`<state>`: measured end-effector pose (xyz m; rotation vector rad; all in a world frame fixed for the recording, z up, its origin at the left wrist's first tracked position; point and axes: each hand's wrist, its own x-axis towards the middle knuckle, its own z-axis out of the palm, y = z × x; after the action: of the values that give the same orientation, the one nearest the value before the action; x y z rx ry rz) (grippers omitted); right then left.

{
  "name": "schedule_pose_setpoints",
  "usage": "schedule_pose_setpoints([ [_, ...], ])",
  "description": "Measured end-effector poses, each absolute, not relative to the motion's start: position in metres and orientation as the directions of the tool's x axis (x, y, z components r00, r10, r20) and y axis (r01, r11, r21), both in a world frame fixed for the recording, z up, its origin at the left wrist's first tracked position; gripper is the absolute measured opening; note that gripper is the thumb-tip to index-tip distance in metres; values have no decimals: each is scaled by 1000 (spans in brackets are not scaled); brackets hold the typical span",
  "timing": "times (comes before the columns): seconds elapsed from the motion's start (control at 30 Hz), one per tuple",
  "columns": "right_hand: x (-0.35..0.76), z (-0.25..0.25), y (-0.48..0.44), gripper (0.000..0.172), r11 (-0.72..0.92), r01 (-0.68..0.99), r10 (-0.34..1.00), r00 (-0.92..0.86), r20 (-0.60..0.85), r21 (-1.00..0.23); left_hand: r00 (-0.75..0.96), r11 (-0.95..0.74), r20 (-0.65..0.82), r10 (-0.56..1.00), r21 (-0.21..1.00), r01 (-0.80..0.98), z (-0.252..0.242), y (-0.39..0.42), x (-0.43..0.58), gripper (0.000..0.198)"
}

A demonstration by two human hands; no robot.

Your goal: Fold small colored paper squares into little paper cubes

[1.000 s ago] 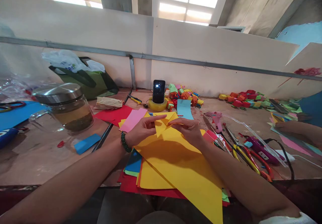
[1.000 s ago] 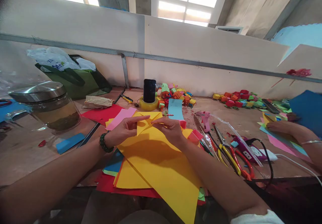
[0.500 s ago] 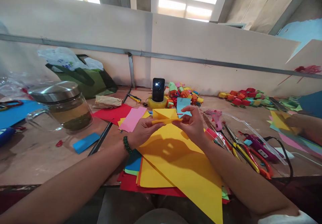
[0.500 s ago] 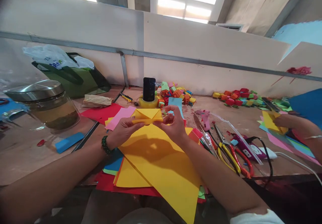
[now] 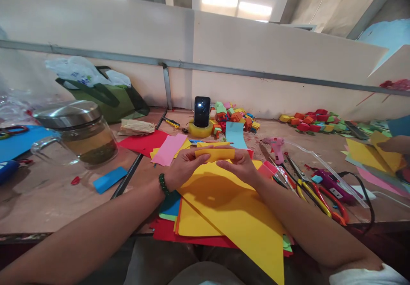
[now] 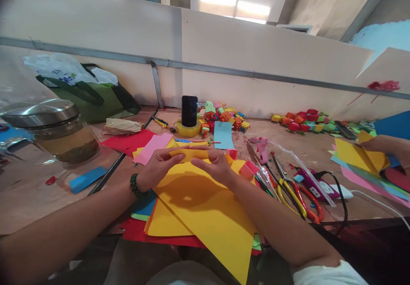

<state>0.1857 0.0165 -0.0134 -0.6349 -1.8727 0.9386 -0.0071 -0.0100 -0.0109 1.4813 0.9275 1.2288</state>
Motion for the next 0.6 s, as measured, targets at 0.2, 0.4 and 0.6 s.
schedule_pose_setpoints([
  [0.2, 178, -16, 14, 29, 515, 22, 845, -178, 503, -857, 84, -286, 287, 954, 958, -25, -10, -13, -4, 37],
  [0.4, 173, -21, 16, 31, 486, -9, 866, -129, 483, -874, 50, -225, 241, 969, 949, -221, -6, -13, 0, 95],
  [0.6, 172, -21, 22, 56, 297, -112, 934, -172, 313, -948, 25, -202, 210, 977, 960, -193, -6, -11, -2, 98],
])
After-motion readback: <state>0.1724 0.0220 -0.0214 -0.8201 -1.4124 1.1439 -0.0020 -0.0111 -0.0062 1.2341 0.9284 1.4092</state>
